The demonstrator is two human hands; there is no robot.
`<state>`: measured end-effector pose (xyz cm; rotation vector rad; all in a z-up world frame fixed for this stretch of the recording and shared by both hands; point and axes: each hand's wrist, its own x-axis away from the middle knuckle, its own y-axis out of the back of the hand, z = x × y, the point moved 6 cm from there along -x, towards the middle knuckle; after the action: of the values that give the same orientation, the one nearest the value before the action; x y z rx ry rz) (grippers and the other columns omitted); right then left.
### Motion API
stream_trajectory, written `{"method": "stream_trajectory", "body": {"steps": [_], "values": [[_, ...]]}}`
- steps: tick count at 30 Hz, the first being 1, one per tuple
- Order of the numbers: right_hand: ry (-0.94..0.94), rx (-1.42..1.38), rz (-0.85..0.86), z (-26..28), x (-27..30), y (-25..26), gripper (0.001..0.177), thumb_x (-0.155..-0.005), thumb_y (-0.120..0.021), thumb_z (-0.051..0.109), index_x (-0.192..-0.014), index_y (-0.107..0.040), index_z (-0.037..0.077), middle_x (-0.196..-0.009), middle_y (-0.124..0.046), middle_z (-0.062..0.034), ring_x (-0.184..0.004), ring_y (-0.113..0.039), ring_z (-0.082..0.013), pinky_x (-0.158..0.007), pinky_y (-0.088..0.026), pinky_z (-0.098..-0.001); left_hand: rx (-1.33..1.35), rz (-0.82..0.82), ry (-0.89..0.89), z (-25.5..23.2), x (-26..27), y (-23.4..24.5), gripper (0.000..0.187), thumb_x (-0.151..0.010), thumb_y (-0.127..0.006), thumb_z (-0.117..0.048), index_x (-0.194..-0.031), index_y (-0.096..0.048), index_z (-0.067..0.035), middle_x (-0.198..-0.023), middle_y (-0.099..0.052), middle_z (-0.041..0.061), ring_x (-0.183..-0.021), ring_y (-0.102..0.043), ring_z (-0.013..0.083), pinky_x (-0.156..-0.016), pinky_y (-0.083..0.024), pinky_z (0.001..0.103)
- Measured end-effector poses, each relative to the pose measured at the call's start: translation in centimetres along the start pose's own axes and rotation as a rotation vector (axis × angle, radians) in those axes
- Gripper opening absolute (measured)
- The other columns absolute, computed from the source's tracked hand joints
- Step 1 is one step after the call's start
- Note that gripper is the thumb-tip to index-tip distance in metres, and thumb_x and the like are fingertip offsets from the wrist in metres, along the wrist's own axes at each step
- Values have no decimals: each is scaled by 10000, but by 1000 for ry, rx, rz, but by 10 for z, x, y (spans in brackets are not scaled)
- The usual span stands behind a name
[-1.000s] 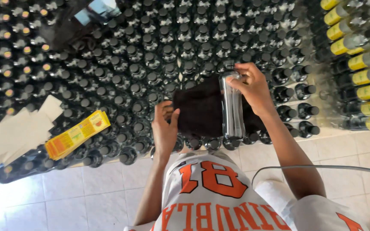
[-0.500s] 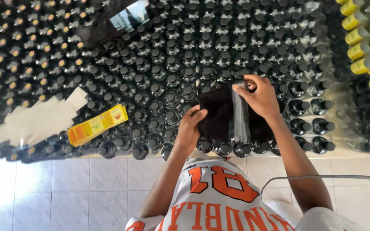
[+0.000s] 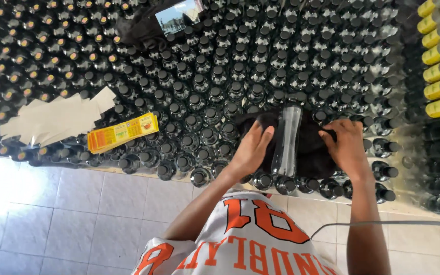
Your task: Peeling labels from a sheet and applying them to plastic bottles
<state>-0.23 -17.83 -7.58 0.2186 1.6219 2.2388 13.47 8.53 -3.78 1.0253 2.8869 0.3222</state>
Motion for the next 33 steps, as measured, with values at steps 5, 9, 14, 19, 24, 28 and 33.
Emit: {"method": "stream_trajectory", "body": {"steps": [5,9,14,19,24,28,33], "values": [[-129,-158,-54,1,8,24,324,-1134,-793,396,-1207,-783,81,-1134,-755,-203,-1150,-709,-442,-992,-562,-536,231,155,19,-29,-4,-18,694,-1204,-409,-451,-1639,-388,89,-1672,-386,359,-1574,-295,574,-1277,-302,726],[-259,-323,10,41,14,49,283,-1072,-823,441,-1191,-793,186,-1118,-805,-132,-1194,-725,-396,-1027,-552,-521,170,147,-6,42,-22,-49,601,-1219,-434,-431,-1644,-461,-7,-1603,-510,266,-1521,-420,524,-1221,-429,672],[-197,-729,53,96,24,37,208,-989,-864,268,-1154,-837,145,-1077,-818,-94,-1050,-744,-207,-940,-568,-351,132,129,-46,14,-19,-42,585,-1209,-496,-317,-1570,-436,139,-1503,-531,358,-1463,-469,587,-1167,-458,728],[-82,-803,71,111,24,7,243,-960,-871,180,-1176,-858,68,-977,-764,-126,-836,-712,-188,-749,-579,-323,130,155,67,21,-12,-32,647,-1173,-559,-336,-1599,-410,128,-1525,-519,358,-1466,-488,556,-1174,-454,696],[-10,-681,-36,107,9,-3,210,-1001,-861,200,-1177,-851,85,-935,-675,-79,-784,-638,-139,-676,-537,-318,156,178,150,28,-8,-29,677,-1189,-517,-388,-1652,-368,83,-1567,-510,377,-1503,-448,549,-1180,-455,709],[74,-556,-203,112,-6,0,166,-1056,-811,183,-1207,-836,117,-865,-609,-62,-750,-642,-212,-652,-534,-346,262,171,267,27,1,-28,963,-1135,-532,-551,-1653,-206,191,-1647,-325,454,-1569,-285,582,-1258,-317,702],[68,-423,-401,110,-12,5,160,-1157,-710,144,-1285,-751,56,-924,-609,-113,-832,-676,-315,-717,-568,-410,266,162,198,-33,14,-19,915,-1136,-553,-484,-1632,-226,213,-1620,-354,467,-1562,-298,594,-1258,-315,699]]}}
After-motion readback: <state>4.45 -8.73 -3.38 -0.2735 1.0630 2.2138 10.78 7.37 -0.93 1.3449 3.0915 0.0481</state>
